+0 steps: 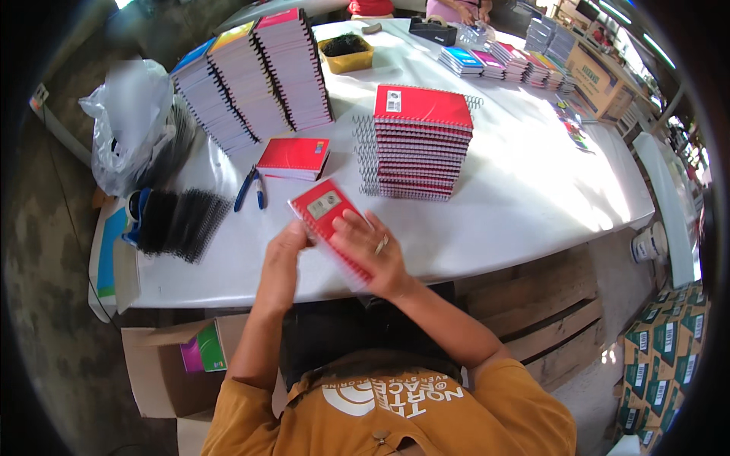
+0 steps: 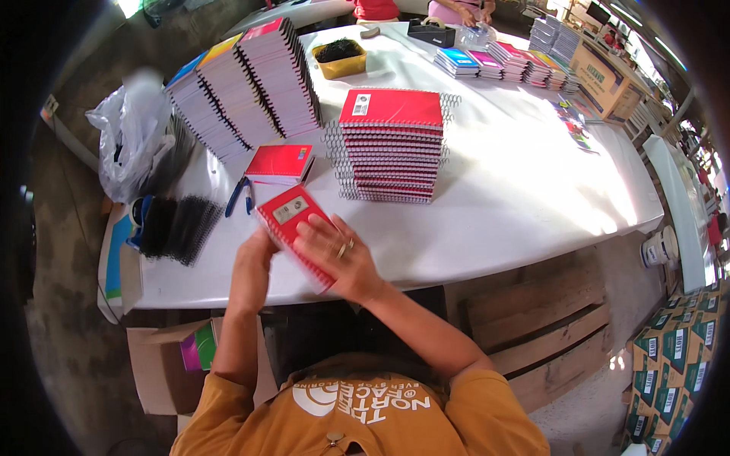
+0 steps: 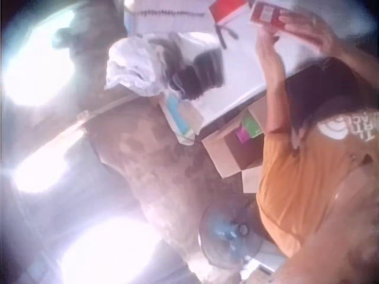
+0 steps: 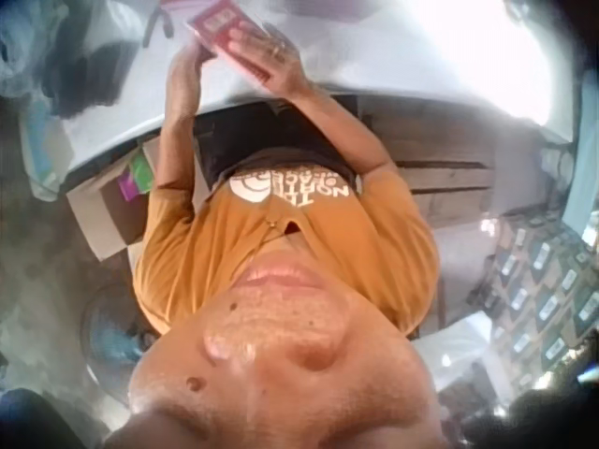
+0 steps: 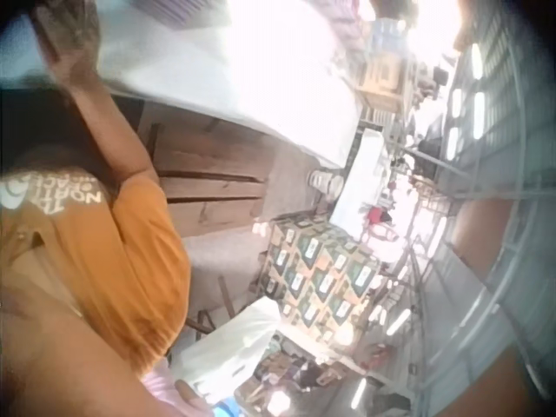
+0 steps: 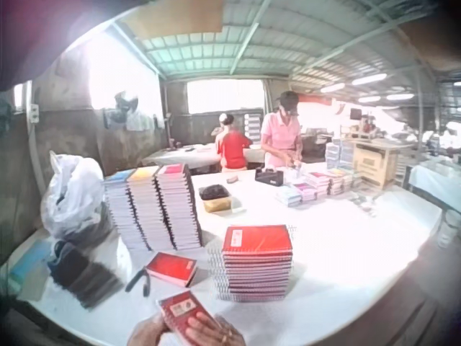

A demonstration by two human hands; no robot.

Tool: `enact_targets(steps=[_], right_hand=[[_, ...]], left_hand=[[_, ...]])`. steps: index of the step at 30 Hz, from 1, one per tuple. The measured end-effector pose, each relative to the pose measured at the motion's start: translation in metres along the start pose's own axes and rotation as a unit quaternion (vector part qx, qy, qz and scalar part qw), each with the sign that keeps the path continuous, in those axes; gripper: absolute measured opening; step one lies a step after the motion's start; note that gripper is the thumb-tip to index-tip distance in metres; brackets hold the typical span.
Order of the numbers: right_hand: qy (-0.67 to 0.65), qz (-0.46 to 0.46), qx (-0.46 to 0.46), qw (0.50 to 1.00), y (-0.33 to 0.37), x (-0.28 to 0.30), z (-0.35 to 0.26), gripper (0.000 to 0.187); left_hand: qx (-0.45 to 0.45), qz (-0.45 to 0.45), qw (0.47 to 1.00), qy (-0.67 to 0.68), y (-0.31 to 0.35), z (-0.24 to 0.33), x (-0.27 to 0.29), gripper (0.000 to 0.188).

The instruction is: The person assembles notebooks by threading plastic spirals through the punched holes of paper stacks and red covers, then crimps the ends of the spirals with pliers.

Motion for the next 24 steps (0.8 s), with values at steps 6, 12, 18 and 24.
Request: enact_targets(steps=[6, 12, 18, 24], right_hand=[[-0.317, -0.079, -0.443, 0.835, 0.022, -0.013, 0.071, 0.026], [-0.332, -0.067, -0.406, 0.849, 0.026, -0.018, 0.074, 0.028], [-0.282, -0.087, -0.437, 0.85, 0.033, -0.014, 0.073, 0.025], [-0.295, -0.066, -0.419, 0.856, 0.025, -0.022, 0.068, 0.026]], left_hand=[[0.027, -0.019, 0.999, -0.024, -0.029, -0.045, 0.008, 0.047], [-0.063, 0.001, 0.997, -0.044, -0.023, -0.076, -0.003, 0.033], [-0.229, 0.185, 0.721, -0.628, -0.054, -0.036, 0.092, 0.03], [-0.131, 0.234, 0.716, -0.645, -0.071, -0.036, 0.196, 0.026]])
Point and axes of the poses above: each hand's wrist, its own y-axis away from the middle knuckle, its own x-axis out of the back of the hand, z = x × y, the point moved 5 cm from there along -y, towards the middle knuckle, and after that the axes turned 8 degrees about z, right-handed, at the moved point
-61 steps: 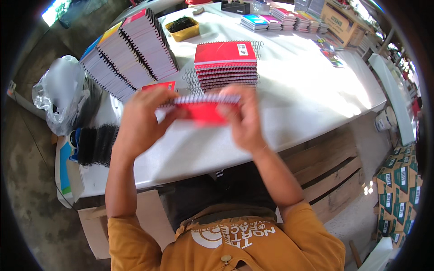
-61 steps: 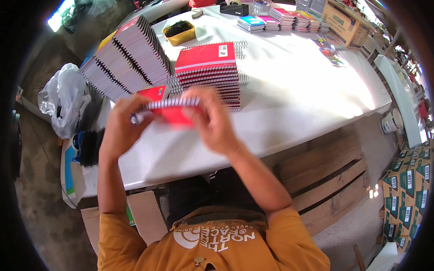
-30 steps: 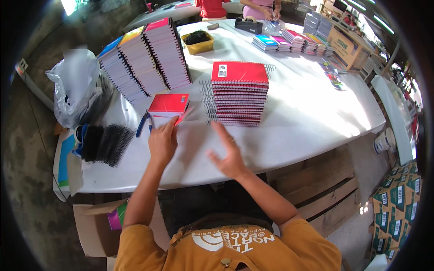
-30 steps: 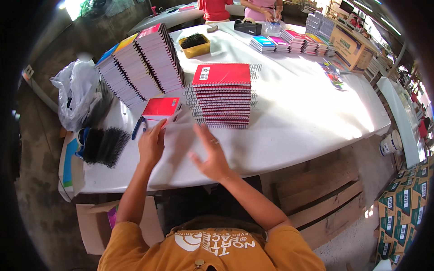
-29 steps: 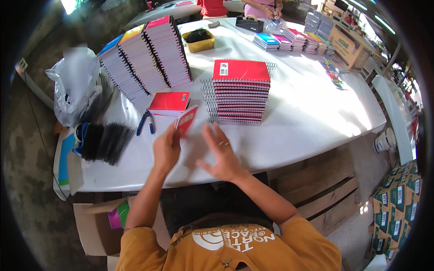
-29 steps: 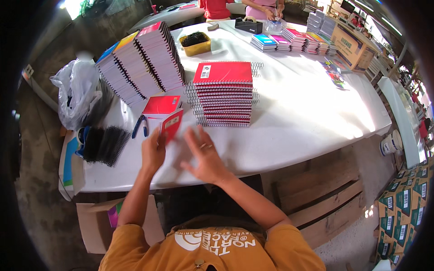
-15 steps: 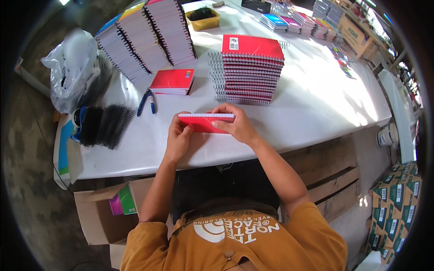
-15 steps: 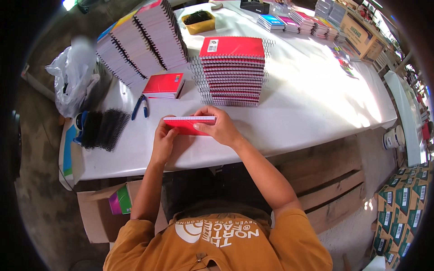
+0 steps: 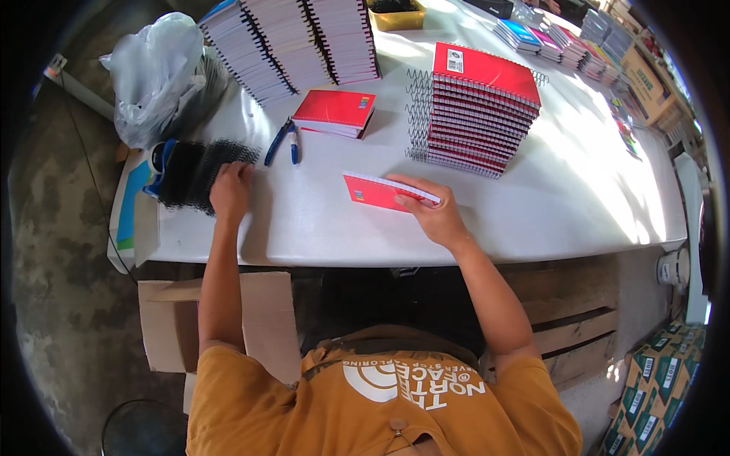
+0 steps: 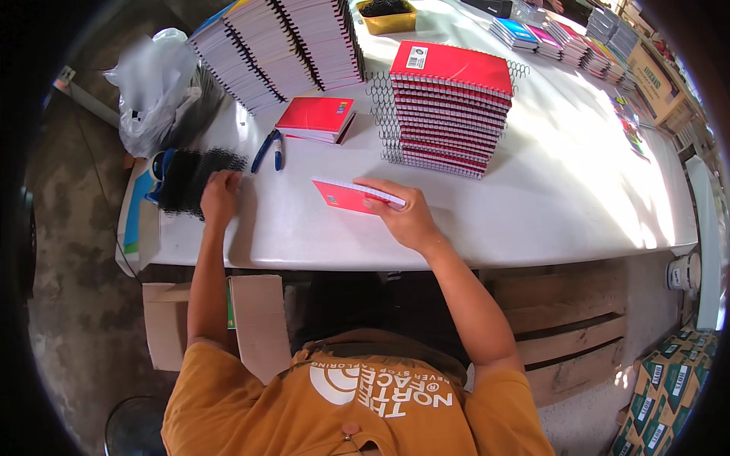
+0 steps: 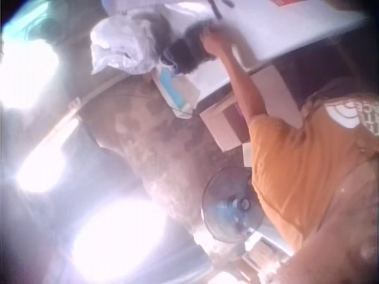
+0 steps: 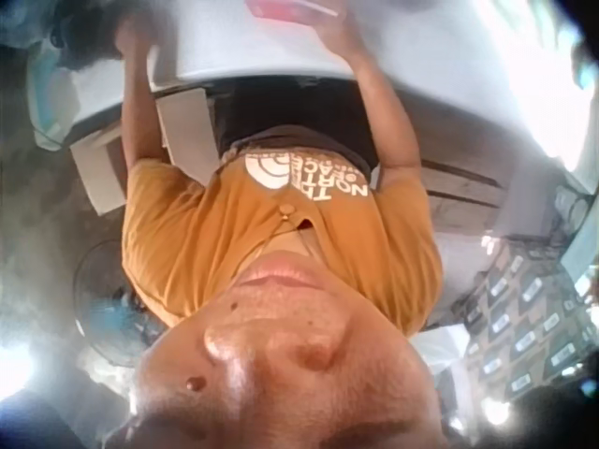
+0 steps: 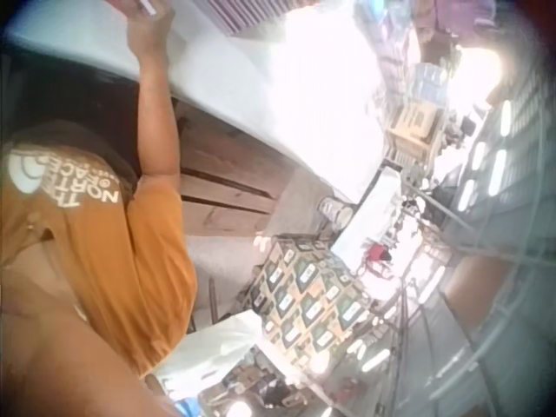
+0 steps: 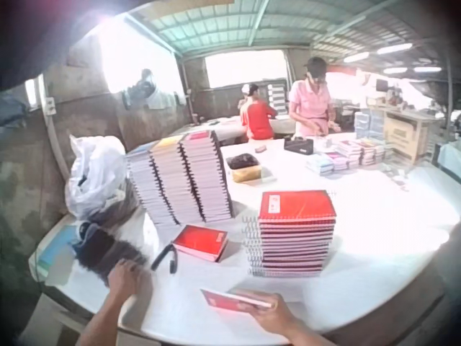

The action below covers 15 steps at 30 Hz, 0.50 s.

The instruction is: The person assembles notebooks by threading plastic spirals through the punched holes of paper stacks and red covers, then crimps the ends of the spirals with pliers.

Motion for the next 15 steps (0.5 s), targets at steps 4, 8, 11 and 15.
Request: enact_targets(steps=[4, 8, 11, 15], right_hand=[[0.002, 0.011, 0.032, 0.999, 0.002, 0.005, -0.004, 0.028], [-0.001, -0.018, -0.021, 1.0, 0.001, 0.002, 0.002, 0.029], [0.001, -0.007, -0.026, 1.0, 0.002, 0.006, 0.004, 0.028], [-0.01, -0.003, -0.021, 1.0, 0.001, 0.007, 0.006, 0.028]], left_hand=[[0.075, 0.004, 0.996, 0.048, -0.023, 0.017, 0.036, 0.024], [0.083, -0.007, 0.984, 0.159, -0.032, 0.01, 0.031, 0.024], [0.067, -0.15, 0.915, 0.369, -0.01, 0.061, 0.014, 0.029], [-0.02, -0.304, 0.856, 0.418, 0.039, 0.139, 0.021, 0.037]])
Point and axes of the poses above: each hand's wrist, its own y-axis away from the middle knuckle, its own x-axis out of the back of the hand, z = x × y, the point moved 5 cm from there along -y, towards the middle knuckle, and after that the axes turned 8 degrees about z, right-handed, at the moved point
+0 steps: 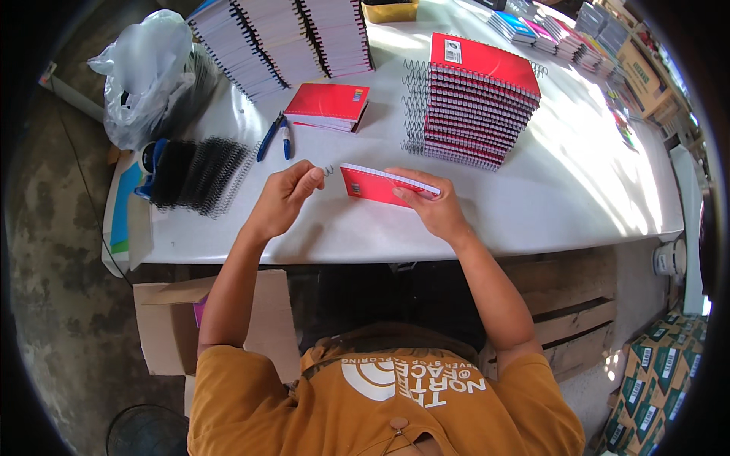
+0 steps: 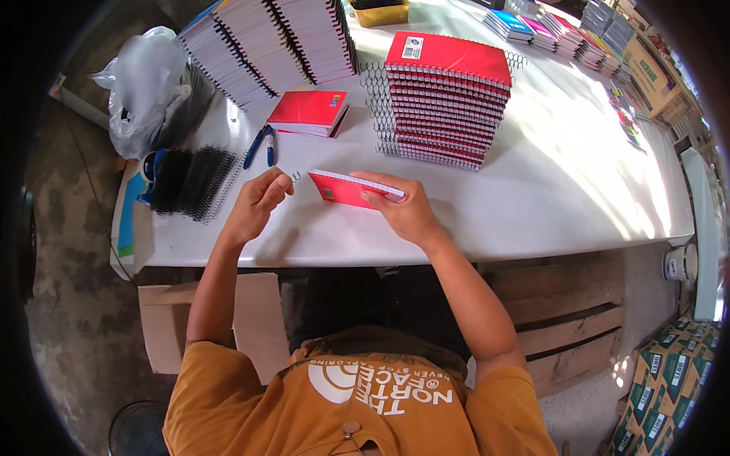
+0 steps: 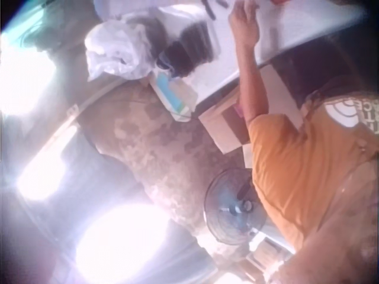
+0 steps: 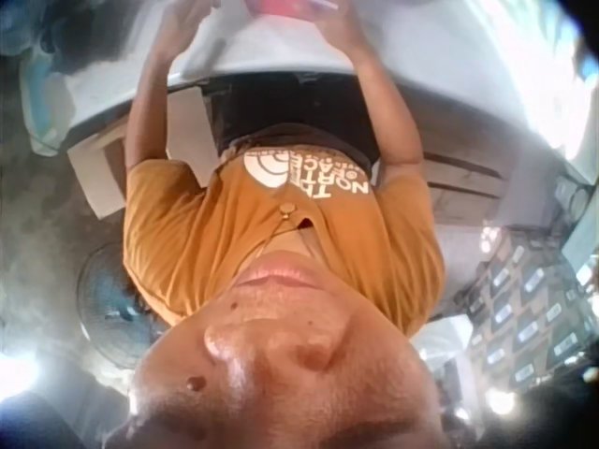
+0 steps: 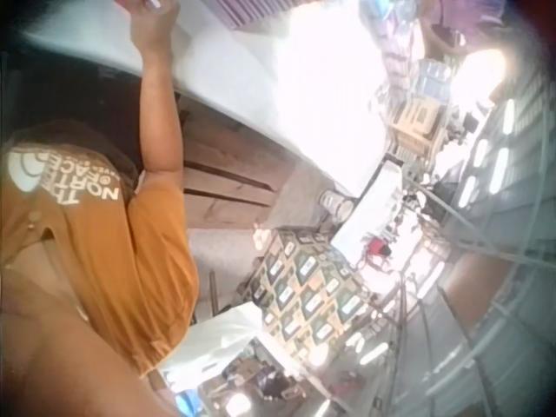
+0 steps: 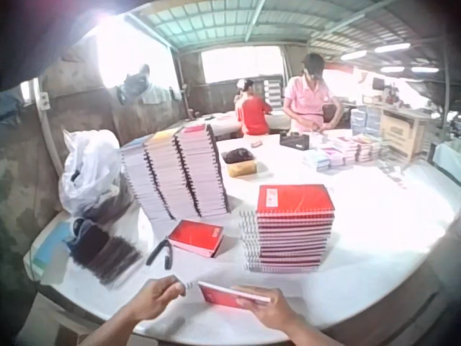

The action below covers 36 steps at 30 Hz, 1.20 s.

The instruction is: The person assembles notebooks by threading plastic spirals through the punched holes of paper stacks and red covers, then crimps the ends of the spirals with pliers.

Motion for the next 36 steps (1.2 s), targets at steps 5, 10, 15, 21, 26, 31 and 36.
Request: enact_targets(steps=[5, 10, 15, 21, 26, 31, 36], right_hand=[[-0.008, 0.0, 0.001, 1.0, 0.0, -0.001, 0.001, 0.028], [0.014, 0.001, -0.008, 1.0, 0.001, 0.0, -0.003, 0.028], [0.034, -0.004, 0.032, 0.999, 0.002, -0.001, -0.004, 0.026], [0.031, -0.011, 0.042, 0.999, 0.002, -0.001, -0.007, 0.025], [0.034, 0.005, 0.022, 0.999, 0.003, -0.001, -0.005, 0.025], [0.064, -0.01, 0.039, 0.997, 0.003, -0.001, -0.005, 0.025], [0.079, -0.024, 0.06, 0.995, 0.006, -0.004, -0.01, 0.026]], left_hand=[[-0.022, -0.005, 1.0, -0.014, -0.005, 0.002, -0.01, 0.043], [0.137, -0.087, 0.984, 0.076, -0.004, -0.008, -0.018, 0.051], [0.304, -0.163, 0.895, 0.281, -0.006, -0.016, -0.018, 0.047], [0.144, -0.092, 0.979, 0.108, -0.024, 0.01, -0.005, 0.024], [-0.141, -0.052, 0.982, -0.113, -0.017, 0.039, -0.005, 0.021], [-0.087, -0.123, 0.98, -0.132, -0.022, 0.043, -0.004, 0.022], [-0.229, -0.023, 0.933, -0.278, -0.017, 0.062, -0.008, 0.022]])
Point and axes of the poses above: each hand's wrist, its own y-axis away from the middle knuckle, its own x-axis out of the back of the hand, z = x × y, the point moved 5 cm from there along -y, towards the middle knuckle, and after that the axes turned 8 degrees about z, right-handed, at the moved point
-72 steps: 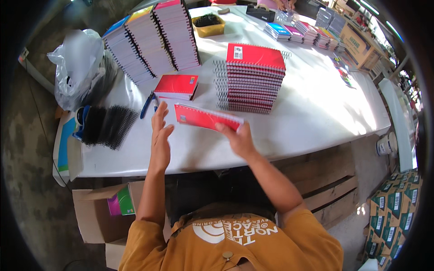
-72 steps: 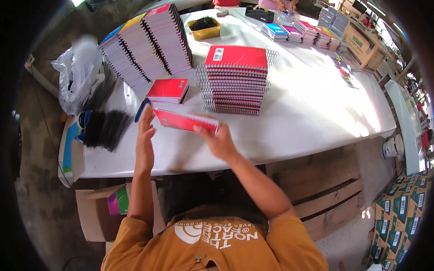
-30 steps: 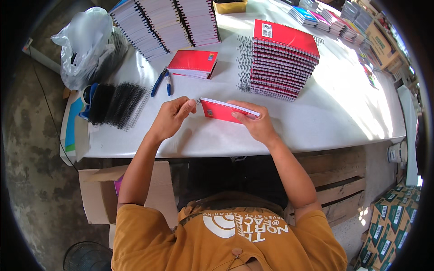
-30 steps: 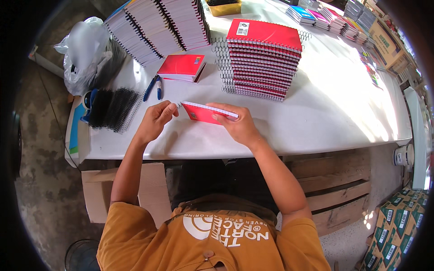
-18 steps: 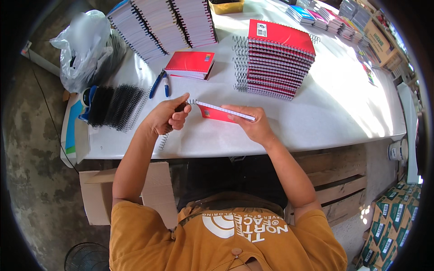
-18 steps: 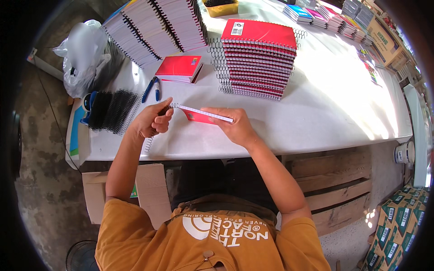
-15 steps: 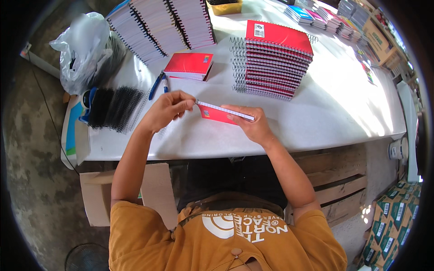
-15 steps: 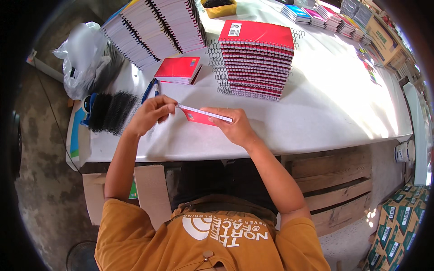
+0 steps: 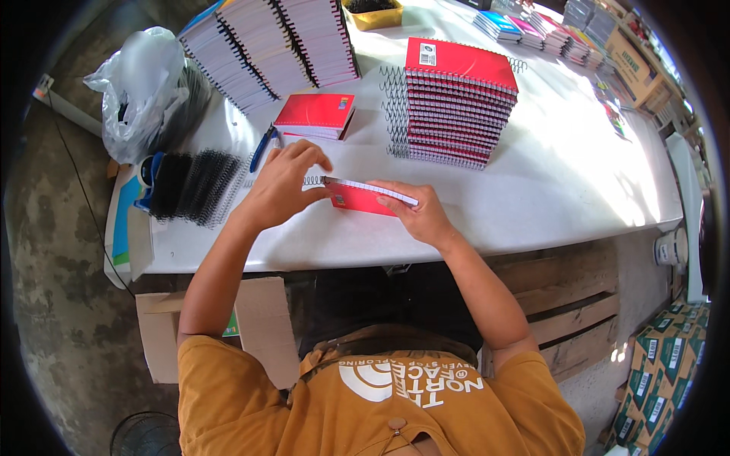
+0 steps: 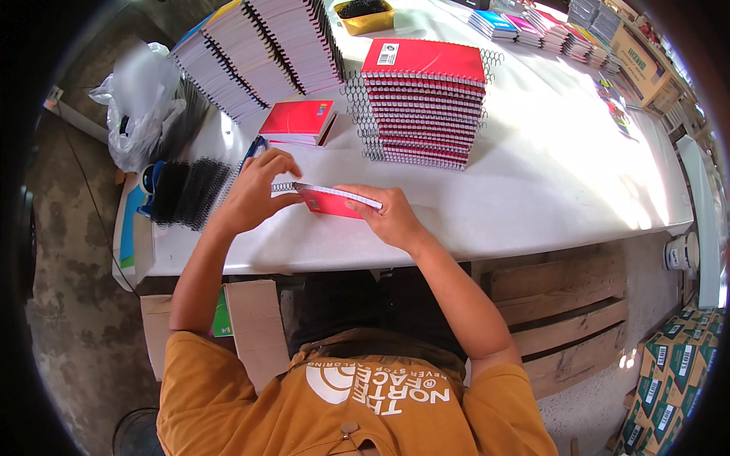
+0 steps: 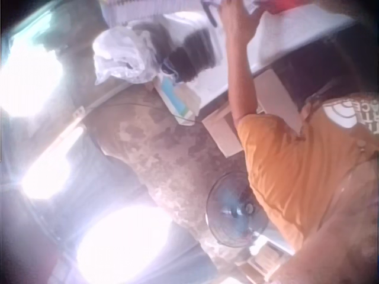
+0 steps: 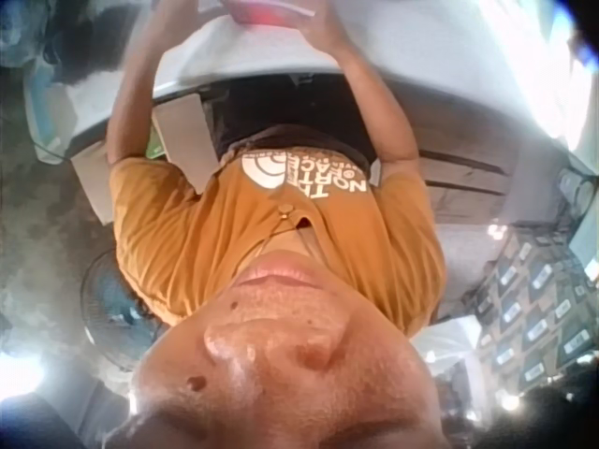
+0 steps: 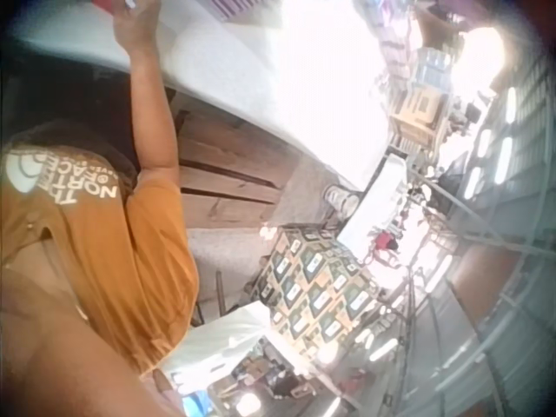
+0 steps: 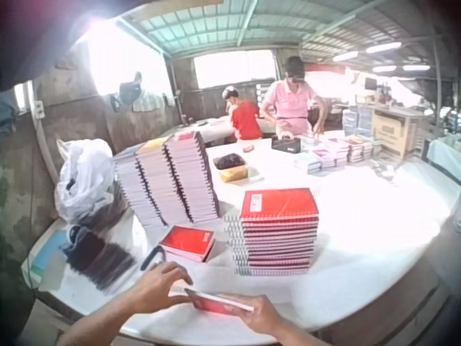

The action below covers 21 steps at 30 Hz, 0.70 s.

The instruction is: The person assembles notebooks by threading plastic spirals through the punched holes of paper stacks and red covers, then crimps the ends of the spirals with pliers.

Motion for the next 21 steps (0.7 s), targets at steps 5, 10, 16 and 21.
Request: enact_targets(steps=[5, 10, 16, 21], right_hand=[[0.018, -0.002, 0.054, 0.998, 0.002, 0.002, -0.002, 0.028], [0.028, 0.008, 0.077, 0.997, 0.008, -0.006, -0.019, 0.028], [0.039, -0.001, 0.111, 0.993, 0.028, -0.025, -0.027, 0.036], [0.05, 0.007, 0.136, 0.989, 0.035, -0.031, -0.018, 0.046]], left_hand=[[0.028, -0.142, 0.984, -0.106, -0.008, 0.01, -0.003, 0.039], [-0.032, 0.194, 0.951, -0.239, 0.04, 0.011, -0.039, 0.098], [-0.121, 0.237, 0.931, -0.25, 0.079, 0.01, -0.056, 0.103], [-0.15, 0.076, 0.976, -0.136, 0.127, 0.029, -0.105, 0.111]])
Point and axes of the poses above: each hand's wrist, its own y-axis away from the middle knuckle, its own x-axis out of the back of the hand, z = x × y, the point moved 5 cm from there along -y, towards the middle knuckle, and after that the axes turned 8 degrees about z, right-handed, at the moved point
